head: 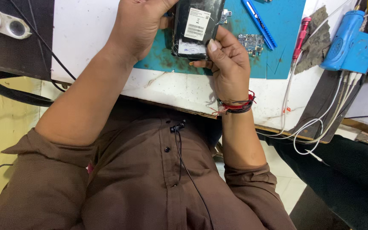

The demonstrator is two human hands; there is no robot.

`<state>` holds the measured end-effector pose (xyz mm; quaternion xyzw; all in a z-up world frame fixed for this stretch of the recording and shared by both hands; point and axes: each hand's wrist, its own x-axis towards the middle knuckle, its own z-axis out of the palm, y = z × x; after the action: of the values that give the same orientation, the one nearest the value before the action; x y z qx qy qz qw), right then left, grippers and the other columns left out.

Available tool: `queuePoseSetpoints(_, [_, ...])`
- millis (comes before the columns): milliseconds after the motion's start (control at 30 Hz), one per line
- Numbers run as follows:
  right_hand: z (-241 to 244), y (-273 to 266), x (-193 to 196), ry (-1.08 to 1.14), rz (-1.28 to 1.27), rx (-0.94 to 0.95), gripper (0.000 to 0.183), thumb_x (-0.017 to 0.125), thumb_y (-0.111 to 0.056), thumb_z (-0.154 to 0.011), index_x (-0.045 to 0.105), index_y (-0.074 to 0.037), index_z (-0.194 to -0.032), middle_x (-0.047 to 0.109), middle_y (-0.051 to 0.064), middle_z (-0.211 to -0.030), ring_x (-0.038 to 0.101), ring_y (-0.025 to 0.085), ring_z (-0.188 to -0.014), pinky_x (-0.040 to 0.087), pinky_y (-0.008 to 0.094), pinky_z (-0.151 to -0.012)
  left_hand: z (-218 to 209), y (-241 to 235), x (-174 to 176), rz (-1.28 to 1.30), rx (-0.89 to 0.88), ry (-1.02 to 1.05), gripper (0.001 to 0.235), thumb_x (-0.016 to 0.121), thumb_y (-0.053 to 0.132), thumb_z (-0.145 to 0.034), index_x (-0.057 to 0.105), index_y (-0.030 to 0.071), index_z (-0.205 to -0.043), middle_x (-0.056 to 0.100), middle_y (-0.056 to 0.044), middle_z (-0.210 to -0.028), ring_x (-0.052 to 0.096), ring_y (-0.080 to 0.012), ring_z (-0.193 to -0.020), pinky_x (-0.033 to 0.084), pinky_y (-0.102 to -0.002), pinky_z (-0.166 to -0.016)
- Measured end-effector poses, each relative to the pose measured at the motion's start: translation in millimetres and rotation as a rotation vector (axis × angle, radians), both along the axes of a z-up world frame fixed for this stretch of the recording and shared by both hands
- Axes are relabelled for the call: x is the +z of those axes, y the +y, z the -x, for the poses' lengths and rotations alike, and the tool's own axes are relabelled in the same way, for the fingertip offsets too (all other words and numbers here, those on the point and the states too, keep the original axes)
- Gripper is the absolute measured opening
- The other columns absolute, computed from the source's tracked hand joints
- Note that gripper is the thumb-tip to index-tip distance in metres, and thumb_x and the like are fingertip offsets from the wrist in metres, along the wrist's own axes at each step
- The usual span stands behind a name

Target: The person uses a soldering iron and tweezers to work on a small circuit board, then opens a smartphone with a prying tool to access the internal components. The person connects a charging cable to the phone and continues to adjust internal parts.

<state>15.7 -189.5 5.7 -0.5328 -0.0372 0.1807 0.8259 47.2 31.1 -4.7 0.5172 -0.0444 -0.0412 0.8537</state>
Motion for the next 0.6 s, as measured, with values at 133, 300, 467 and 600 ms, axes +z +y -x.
queuePoseSetpoints(133, [0.5,-2.0,0.1,0.020,-0.013,0.003,0.037,0.054,-0.008,-0.111,0.053,0.008,-0.145,0.073,0.016,-0.126,0.075,0.019,-0.104,0.065,0.032,-0.084,-0.1,-0.3,0.3,-0.008,0.000,-0.009,0.013,0.066,0.016,-0.112,0.071,0.005,-0.116,0.074,-0.003,-0.109,0.075,-0.0167,-0.105,0.069,-0.042,-0.096])
queuePoseSetpoints(300, [0.0,-2.5,0.4,0.026,-0.012,-0.006,0.037,0.054,-0.008,-0.111,0.054,0.008,-0.144,0.072,0.016,-0.125,0.075,0.019,-0.104,0.064,0.032,-0.084,0.0,-1.1,2.4,-0.024,0.003,-0.017,0.014,0.065,0.018,-0.112,0.071,0.005,-0.116,0.074,-0.002,-0.111,0.075,-0.0165,-0.106,0.066,-0.042,-0.096])
queuePoseSetpoints(467, [-0.1,-2.3,-0.3,0.022,-0.020,-0.002,0.037,0.054,-0.009,-0.111,0.054,0.008,-0.143,0.072,0.016,-0.125,0.075,0.018,-0.104,0.065,0.032,-0.083,0.7,-1.7,3.8,-0.039,0.002,-0.023,0.015,0.065,0.019,-0.112,0.070,0.006,-0.116,0.074,-0.003,-0.111,0.076,-0.0163,-0.106,0.065,-0.042,-0.095])
queuePoseSetpoints(600, [0.6,-4.1,-3.4,0.008,-0.021,0.005,0.037,0.055,-0.010,-0.112,0.054,0.008,-0.144,0.072,0.015,-0.125,0.075,0.018,-0.104,0.065,0.032,-0.084,0.4,-1.6,2.0,-0.052,0.006,-0.027,0.014,0.065,0.018,-0.113,0.071,0.006,-0.115,0.074,-0.003,-0.110,0.075,-0.0160,-0.105,0.067,-0.041,-0.095])
